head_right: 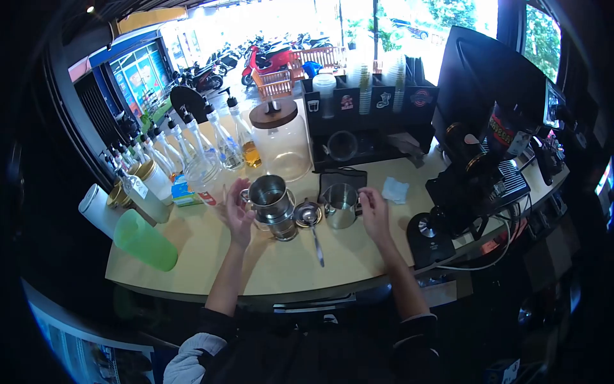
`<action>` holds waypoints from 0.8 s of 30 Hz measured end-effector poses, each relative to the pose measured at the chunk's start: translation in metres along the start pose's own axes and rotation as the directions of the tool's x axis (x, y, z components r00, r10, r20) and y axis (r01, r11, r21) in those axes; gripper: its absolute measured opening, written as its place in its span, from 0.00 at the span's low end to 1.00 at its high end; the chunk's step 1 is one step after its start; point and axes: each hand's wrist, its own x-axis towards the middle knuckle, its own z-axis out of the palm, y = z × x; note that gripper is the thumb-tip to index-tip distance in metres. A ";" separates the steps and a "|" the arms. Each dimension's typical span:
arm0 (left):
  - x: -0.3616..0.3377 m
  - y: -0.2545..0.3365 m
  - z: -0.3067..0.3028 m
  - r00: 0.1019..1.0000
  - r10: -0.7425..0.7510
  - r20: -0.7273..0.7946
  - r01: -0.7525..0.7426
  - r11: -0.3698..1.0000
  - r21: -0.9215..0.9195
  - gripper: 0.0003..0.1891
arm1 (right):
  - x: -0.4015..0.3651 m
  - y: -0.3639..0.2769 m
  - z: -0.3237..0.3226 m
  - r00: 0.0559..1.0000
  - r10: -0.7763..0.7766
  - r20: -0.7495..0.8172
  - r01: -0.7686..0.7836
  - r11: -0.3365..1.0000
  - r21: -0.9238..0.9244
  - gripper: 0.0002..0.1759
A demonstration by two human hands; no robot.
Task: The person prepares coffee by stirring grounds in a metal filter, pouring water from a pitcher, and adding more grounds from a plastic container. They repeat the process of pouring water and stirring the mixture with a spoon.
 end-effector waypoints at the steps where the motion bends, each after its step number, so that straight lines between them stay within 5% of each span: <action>1: 0.002 -0.007 -0.005 0.998 -0.036 0.041 0.038 0.999 -0.029 0.50 | -0.003 0.015 0.000 1.000 -0.006 0.000 0.006 1.000 0.002 0.08; 6: -0.005 -0.025 -0.019 0.986 -0.132 0.103 0.137 0.989 -0.048 0.48 | -0.008 0.015 0.006 0.996 0.086 0.002 -0.086 0.991 0.107 0.13; 12: -0.004 -0.019 -0.022 0.942 -0.268 0.204 0.234 0.956 0.175 0.41 | -0.009 0.018 0.001 0.992 0.103 0.077 -0.114 0.981 0.155 0.15; 20: -0.005 -0.022 -0.020 0.948 -0.221 0.228 0.209 0.975 0.078 0.43 | -0.007 0.024 -0.006 0.989 0.065 0.136 -0.094 0.971 0.221 0.14; 24: -0.011 -0.017 -0.021 0.950 -0.214 0.226 0.205 0.977 0.064 0.41 | -0.015 0.008 -0.002 0.971 0.171 0.168 -0.215 0.931 0.295 0.13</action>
